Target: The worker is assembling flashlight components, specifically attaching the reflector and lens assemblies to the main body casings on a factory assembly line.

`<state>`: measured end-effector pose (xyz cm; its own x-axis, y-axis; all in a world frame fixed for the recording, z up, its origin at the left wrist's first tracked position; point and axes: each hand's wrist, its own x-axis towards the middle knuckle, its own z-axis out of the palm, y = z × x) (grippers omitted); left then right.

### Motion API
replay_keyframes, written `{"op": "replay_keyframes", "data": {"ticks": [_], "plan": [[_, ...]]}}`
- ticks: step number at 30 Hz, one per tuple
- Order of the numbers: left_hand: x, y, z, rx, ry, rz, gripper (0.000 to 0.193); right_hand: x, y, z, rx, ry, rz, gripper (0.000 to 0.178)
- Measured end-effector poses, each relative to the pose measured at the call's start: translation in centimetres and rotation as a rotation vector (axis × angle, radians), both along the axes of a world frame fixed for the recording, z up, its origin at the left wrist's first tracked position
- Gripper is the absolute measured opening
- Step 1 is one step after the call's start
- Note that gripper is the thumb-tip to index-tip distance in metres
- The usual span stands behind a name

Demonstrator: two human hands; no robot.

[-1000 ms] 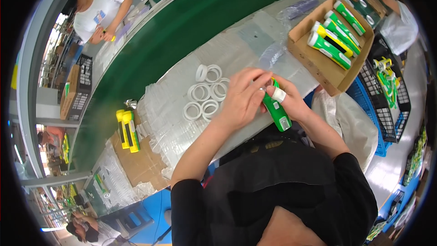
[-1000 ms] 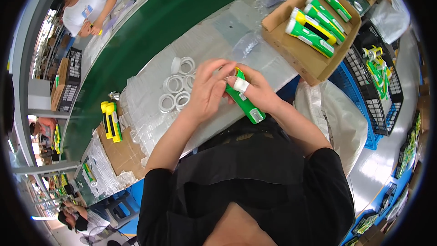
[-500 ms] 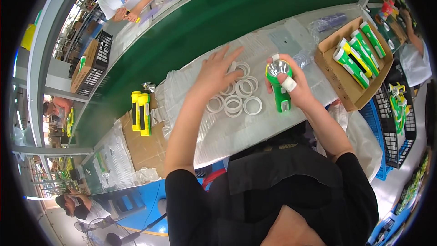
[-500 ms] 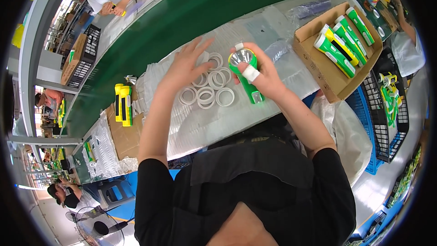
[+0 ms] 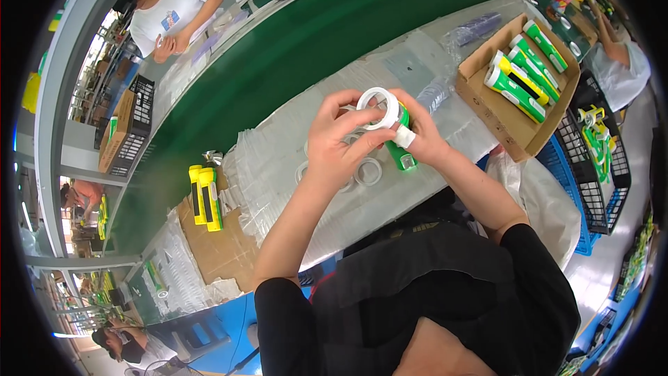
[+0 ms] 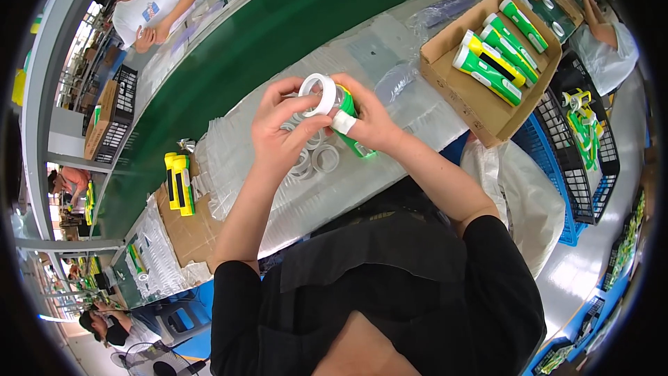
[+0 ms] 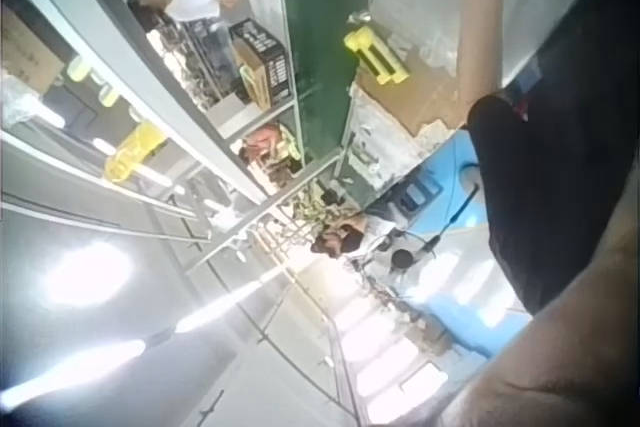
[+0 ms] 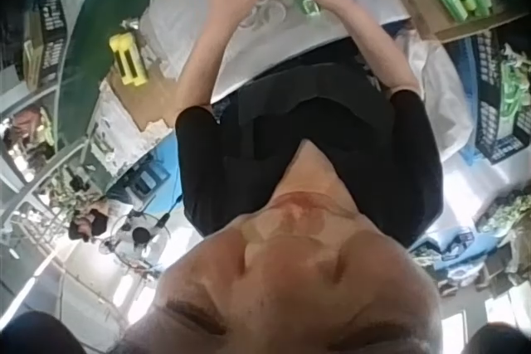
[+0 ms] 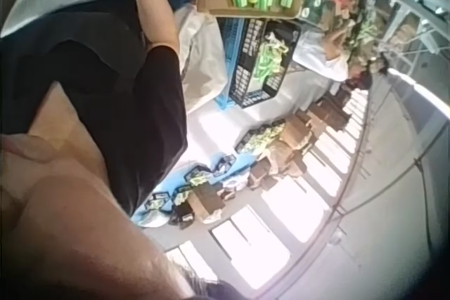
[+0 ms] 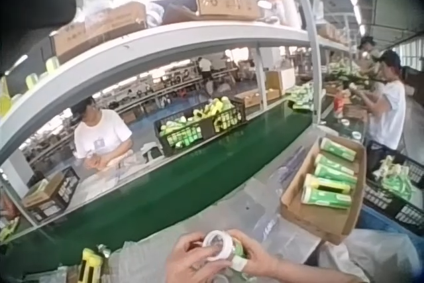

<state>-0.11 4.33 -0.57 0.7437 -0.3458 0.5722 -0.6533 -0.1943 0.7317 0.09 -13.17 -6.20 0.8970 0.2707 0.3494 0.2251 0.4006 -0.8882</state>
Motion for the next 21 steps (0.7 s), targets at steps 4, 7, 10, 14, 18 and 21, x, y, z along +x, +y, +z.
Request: {"op": "replay_keyframes", "data": {"ticks": [4, 7, 10, 14, 18, 21], "plan": [[0.6, 0.3, -0.2, 0.147, -0.186, 0.045, 0.032, -0.1, -0.5, -0.1, -0.033, -0.081, 0.010, 0.047], [0.7, 0.3, 0.1, 0.190, -0.197, 0.024, 0.034, 0.2, -1.1, -0.2, -0.053, -0.111, -0.048, 0.049], [0.2, -0.2, 1.0, 0.238, -0.205, 0.008, 0.035, 0.5, -2.7, 1.3, -0.164, -0.268, -0.104, 0.052], [0.1, -1.2, 1.2, 0.241, -0.129, -0.070, 0.043, 0.5, -7.7, 5.7, -0.767, -0.668, -0.140, 0.052], [-0.1, -3.2, 1.0, 0.282, -0.169, -0.071, 0.044, 0.0, -8.4, 10.0, -1.006, -0.593, -0.044, 0.046], [-0.6, -4.4, 0.7, 0.269, -0.063, -0.085, 0.042, 0.3, -8.2, 13.6, -1.228, -0.625, 0.127, 0.038]]}}
